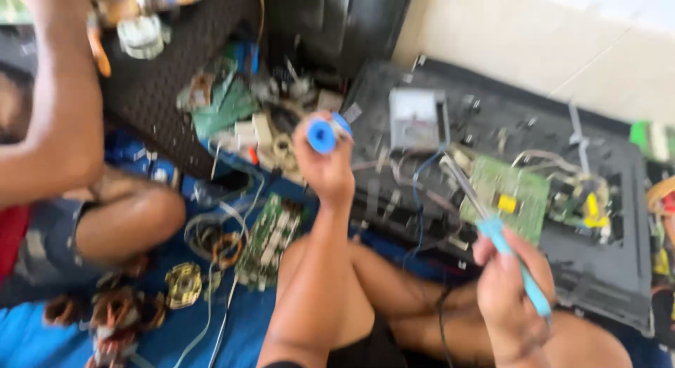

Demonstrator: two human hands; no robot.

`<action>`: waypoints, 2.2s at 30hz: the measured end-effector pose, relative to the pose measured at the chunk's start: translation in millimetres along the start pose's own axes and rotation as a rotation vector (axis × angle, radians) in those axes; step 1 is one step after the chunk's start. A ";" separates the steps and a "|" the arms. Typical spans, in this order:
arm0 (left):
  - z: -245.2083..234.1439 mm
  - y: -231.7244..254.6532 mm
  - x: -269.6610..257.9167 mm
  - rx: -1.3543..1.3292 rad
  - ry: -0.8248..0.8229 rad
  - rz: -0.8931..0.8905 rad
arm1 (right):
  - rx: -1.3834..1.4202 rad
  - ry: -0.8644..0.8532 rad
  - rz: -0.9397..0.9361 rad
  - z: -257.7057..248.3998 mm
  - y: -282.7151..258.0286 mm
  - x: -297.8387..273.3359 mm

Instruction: Soldering components on a circuit board inside a television

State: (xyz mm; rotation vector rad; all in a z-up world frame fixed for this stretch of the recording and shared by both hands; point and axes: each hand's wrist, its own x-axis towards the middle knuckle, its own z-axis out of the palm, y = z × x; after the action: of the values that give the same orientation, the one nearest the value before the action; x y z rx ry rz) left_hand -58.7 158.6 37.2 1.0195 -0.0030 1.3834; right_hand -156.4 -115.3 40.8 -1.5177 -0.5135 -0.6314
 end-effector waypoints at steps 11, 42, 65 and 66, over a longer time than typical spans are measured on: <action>57.5 141.1 -84.5 -0.198 -1.219 -0.203 | -0.319 -0.114 -0.074 -144.9 -31.2 -33.8; 41.8 250.0 -196.4 -0.175 -0.909 -0.287 | 0.012 0.005 -0.190 -134.3 -143.7 -65.1; 6.4 247.7 -218.7 -0.626 -0.839 -1.492 | 0.174 -0.227 -0.064 -164.4 -128.9 -78.5; 6.6 246.7 -219.1 -0.648 -0.820 -1.549 | 0.170 -0.218 -0.078 -164.4 -126.9 -77.2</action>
State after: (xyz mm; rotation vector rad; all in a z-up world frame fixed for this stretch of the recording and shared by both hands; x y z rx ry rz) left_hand -308.0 -55.8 65.1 0.6185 -0.2087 -0.4765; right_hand -310.8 -268.5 83.3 -1.4174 -0.7774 -0.4712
